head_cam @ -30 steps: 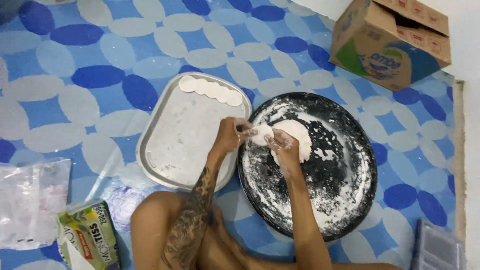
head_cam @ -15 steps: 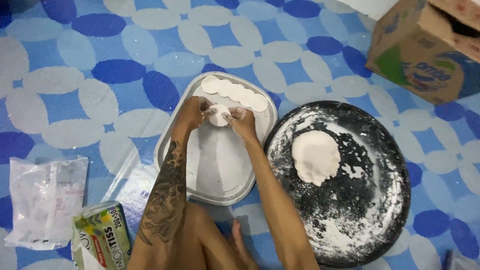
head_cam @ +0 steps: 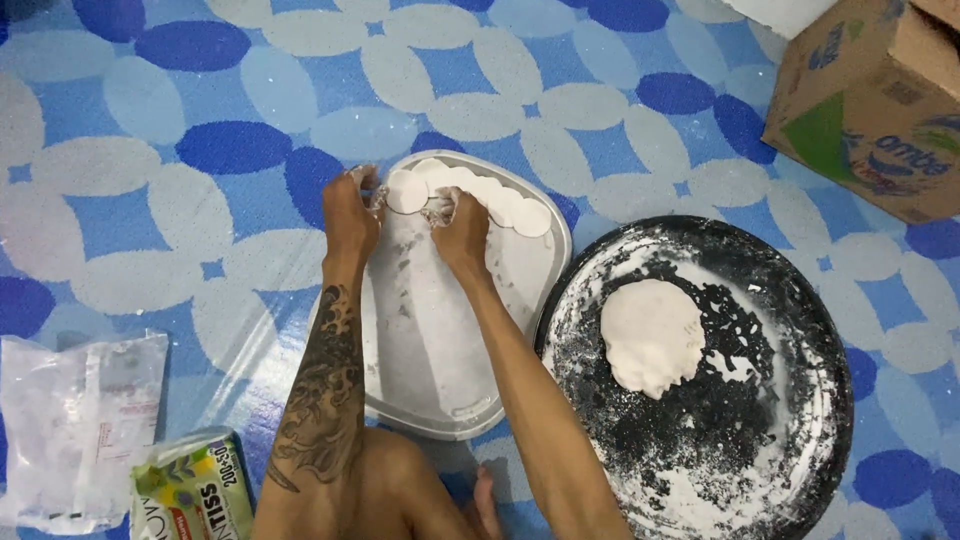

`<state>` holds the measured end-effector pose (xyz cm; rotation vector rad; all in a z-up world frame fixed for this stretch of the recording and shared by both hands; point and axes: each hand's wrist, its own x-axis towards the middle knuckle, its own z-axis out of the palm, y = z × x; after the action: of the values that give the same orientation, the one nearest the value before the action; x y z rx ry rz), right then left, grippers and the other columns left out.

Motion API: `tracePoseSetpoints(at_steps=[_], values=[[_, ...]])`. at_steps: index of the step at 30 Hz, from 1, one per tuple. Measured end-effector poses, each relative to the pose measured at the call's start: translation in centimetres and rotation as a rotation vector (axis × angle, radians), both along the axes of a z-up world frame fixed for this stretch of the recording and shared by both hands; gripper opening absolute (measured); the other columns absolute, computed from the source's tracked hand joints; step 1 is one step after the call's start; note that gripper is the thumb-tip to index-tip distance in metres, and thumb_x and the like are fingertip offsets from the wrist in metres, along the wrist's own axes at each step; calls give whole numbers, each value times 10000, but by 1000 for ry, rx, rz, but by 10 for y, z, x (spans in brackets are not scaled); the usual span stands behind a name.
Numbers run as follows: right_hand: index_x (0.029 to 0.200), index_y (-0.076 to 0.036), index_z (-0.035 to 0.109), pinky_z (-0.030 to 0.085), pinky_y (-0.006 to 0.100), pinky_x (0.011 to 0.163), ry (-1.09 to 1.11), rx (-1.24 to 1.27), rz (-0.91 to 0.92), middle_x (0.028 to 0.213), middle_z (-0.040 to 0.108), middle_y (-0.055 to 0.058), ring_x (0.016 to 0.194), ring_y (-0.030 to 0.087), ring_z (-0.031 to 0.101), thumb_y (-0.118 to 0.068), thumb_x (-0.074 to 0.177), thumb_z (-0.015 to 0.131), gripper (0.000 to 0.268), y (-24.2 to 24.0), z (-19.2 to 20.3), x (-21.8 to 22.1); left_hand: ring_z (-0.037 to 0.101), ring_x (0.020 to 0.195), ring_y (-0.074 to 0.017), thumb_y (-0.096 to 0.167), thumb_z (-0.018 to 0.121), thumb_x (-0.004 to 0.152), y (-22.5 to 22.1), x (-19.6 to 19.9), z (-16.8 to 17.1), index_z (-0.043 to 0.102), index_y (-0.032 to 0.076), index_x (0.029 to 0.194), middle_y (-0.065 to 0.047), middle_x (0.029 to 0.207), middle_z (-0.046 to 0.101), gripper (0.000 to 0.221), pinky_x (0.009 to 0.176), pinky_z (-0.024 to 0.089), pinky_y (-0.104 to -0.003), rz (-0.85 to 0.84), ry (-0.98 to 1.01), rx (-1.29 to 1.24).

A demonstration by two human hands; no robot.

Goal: A person sits on the floor shaping small pieces of white dough into discs and arranging them on a metal tray.

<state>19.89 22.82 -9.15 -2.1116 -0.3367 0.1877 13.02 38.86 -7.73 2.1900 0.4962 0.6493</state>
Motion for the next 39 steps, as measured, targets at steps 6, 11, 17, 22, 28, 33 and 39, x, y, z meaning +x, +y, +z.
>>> tracePoseSetpoints(at_steps=[6, 11, 17, 22, 28, 33, 39], values=[[1087, -54, 742, 603, 495, 829, -35, 9, 25, 937, 736, 178, 923, 389, 736, -55, 804, 808, 291, -27, 28, -16, 679, 1043, -418, -105, 792, 772, -12, -4, 3, 723, -46, 1166, -226, 1034, 713, 405, 934, 570, -475, -85, 77, 248], [1101, -52, 743, 623, 407, 764, -69, 45, 17, 932, 726, 184, 910, 362, 732, -46, 838, 779, 265, -90, 46, -13, 626, 1169, -362, 87, 752, 902, -64, 25, -5, 703, 49, 1235, -172, 1154, 685, 339, 998, 540, -470, -279, 154, 311], [1157, -22, 727, 629, 483, 747, -148, 10, -46, 967, 707, 239, 950, 454, 680, -70, 915, 709, 248, -215, 74, -23, 595, 1216, -339, 28, 886, 653, -171, 57, -22, 700, 22, 1192, -154, 1195, 659, 571, 986, 565, -481, -576, 264, 535], [1136, -186, 767, 603, 422, 775, -237, -125, -314, 978, 744, 126, 885, 325, 729, -112, 861, 743, 286, -336, 75, -43, 678, 1035, -339, 15, 805, 684, -271, 36, 6, 783, 44, 969, -149, 1064, 710, 287, 849, 585, -437, -667, 55, 602], [1331, 25, 641, 573, 556, 898, -59, -284, -228, 1126, 708, 292, 1065, 430, 696, -150, 971, 691, 403, -434, 66, -19, 467, 1381, -442, 273, 943, 677, -370, -2, 19, 481, 60, 1492, -247, 1525, 423, 961, 1107, 418, -626, -842, 385, 492], [1294, 54, 655, 551, 637, 944, 220, -441, 22, 1138, 696, 302, 1131, 500, 653, -229, 865, 775, 528, -449, 52, 12, 347, 1470, -437, 373, 918, 715, -398, 8, -6, 309, 121, 1598, -213, 1637, 241, 1102, 1130, 349, -691, -745, 537, 564], [1184, 92, 711, 565, 623, 897, 268, -187, -76, 1090, 694, 337, 1104, 518, 652, -208, 824, 852, 489, -455, 46, 7, 320, 1493, -394, 313, 886, 762, -401, 0, 16, 274, 140, 1613, -185, 1669, 191, 1063, 1193, 284, -633, -739, 635, 566]])
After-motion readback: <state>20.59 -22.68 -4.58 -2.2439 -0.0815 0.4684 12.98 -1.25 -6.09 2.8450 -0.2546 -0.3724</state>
